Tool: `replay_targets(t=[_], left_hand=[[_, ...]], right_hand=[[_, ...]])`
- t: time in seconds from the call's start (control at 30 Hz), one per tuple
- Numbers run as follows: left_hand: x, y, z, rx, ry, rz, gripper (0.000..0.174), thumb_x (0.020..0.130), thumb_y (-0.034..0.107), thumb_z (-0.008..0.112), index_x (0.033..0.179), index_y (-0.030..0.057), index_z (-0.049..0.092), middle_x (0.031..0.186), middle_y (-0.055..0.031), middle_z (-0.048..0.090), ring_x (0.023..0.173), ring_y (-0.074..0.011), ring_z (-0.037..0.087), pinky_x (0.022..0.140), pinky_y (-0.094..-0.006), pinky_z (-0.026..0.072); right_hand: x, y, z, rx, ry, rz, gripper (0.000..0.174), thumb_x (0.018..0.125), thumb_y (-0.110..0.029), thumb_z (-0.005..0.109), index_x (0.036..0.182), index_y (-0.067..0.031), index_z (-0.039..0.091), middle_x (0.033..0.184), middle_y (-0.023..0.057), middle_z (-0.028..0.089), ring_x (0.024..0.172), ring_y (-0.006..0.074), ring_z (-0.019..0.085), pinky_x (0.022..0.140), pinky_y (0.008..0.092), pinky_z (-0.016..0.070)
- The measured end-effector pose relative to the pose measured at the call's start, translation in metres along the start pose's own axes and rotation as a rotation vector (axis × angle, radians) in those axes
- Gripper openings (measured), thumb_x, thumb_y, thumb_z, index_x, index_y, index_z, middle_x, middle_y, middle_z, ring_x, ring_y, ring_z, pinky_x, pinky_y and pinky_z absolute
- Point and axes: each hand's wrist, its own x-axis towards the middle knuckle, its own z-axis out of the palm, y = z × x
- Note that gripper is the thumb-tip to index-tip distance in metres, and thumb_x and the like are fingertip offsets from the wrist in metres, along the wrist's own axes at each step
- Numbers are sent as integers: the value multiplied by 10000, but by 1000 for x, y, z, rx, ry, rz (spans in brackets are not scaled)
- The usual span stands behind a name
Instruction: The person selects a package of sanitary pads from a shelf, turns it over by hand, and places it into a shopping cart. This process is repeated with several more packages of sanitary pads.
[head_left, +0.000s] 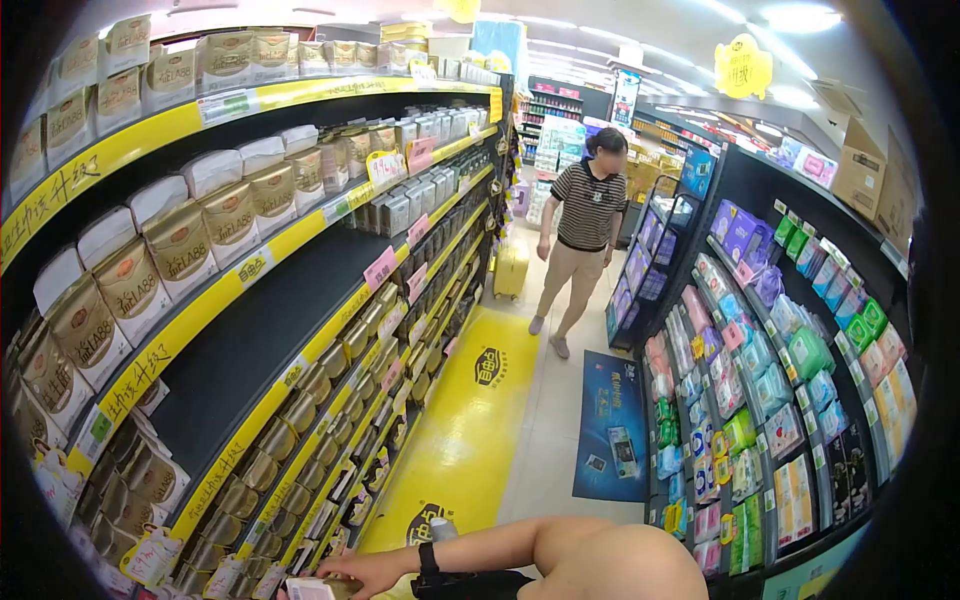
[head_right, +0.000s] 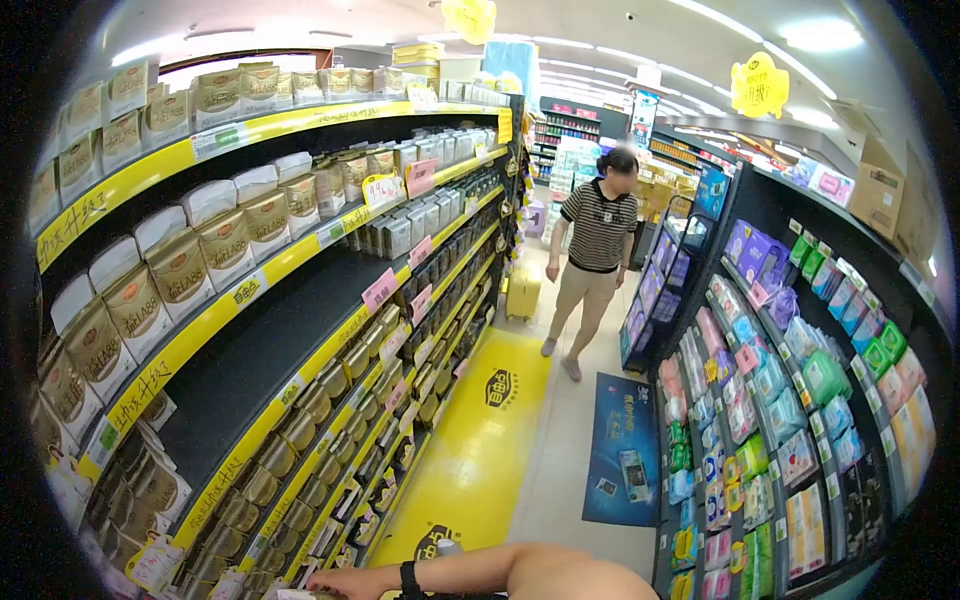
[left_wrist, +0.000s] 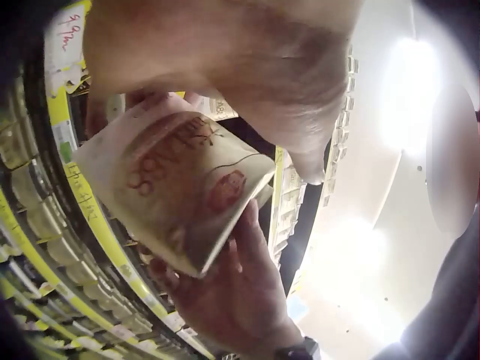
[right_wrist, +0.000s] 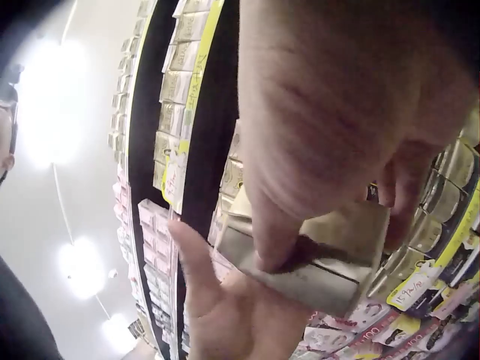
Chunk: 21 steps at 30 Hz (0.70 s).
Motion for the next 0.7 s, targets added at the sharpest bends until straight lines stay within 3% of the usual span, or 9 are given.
replay_targets(t=[0.03, 0.13, 0.27, 0.3, 0.4, 0.5, 0.57, 0.67, 0.7], left_hand=[[0, 5, -1, -12, 10, -13, 847, 763, 83, 863, 1478, 25, 413, 1418, -183, 525, 1252, -303, 557, 1012, -412, 497], [-1, 15, 4, -49, 51, -54, 820, 790, 68, 835, 1485, 25, 402, 1420, -185, 524, 1257, -306, 555, 1018, -412, 496], [7, 60, 15, -106, 42, -107, 785, 825, 47, 799, 1494, 23, 389, 1421, -187, 524, 1265, -308, 553, 1025, -411, 493], [3, 37, 7, -122, 37, -118, 776, 834, 42, 790, 1496, 23, 385, 1422, -188, 524, 1267, -309, 552, 1027, -411, 493], [-8, -5, -1, -168, 23, -152, 750, 861, 26, 763, 1503, 22, 375, 1423, -189, 523, 1272, -311, 550, 1033, -410, 491], [-2, 10, 10, -157, -39, -143, 785, 852, 27, 784, 1513, 27, 362, 1423, -186, 523, 1263, -304, 558, 1021, -400, 498], [1, 16, 21, -198, -71, -167, 947, 770, 97, 898, 1533, 41, 339, 1409, -168, 530, 1229, -281, 583, 988, -385, 509], [11, 21, 32, -208, -106, -153, 964, 774, 154, 919, 1532, 41, 334, 1418, -166, 525, 1222, -281, 589, 970, -379, 514], [15, 19, 34, -192, -123, -139, 1016, 785, 337, 928, 1540, 21, 326, 1461, -184, 491, 1278, -304, 552, 1008, -411, 495]], right_hand=[[-4, 10, -8, 128, -138, 169, 640, 1087, -478, 485, 1554, -66, 341, 1367, 142, 481, 1189, 269, 526, 997, 414, 451], [3, 16, -13, 353, 74, 163, 586, 1111, -434, 437, 1545, -51, 345, 1338, 153, 515, 1209, 284, 516, 1018, 416, 432], [1, 26, -20, 468, 152, 184, 542, 1136, -401, 356, 1551, -53, 333, 1371, 162, 520, 1261, 279, 502, 1049, 405, 408], [-2, 19, -25, 381, 196, 92, 482, 1143, -369, 348, 1516, -64, 366, 1342, 147, 542, 1234, 270, 529, 1024, 406, 428], [-6, 14, -26, 378, 378, 181, 407, 1143, -360, 360, 1413, -69, 448, 1257, 134, 593, 1145, 263, 581, 965, 403, 458], [-14, 28, -20, 372, 536, 180, 371, 1137, -359, 386, 1201, -32, 548, 1069, 131, 634, 1005, 254, 623, 891, 387, 482], [-22, 38, -15, 315, 507, 178, 416, 1134, -382, 391, 1069, -7, 558, 952, 133, 605, 905, 246, 602, 826, 389, 472], [-33, 55, -17, 313, 328, 220, 481, 1134, -396, 386, 925, 9, 539, 834, 126, 548, 793, 237, 549, 745, 402, 442], [-37, 60, -17, 326, 243, 245, 500, 1135, -397, 382, 887, 12, 527, 805, 123, 527, 762, 234, 528, 721, 409, 429]])
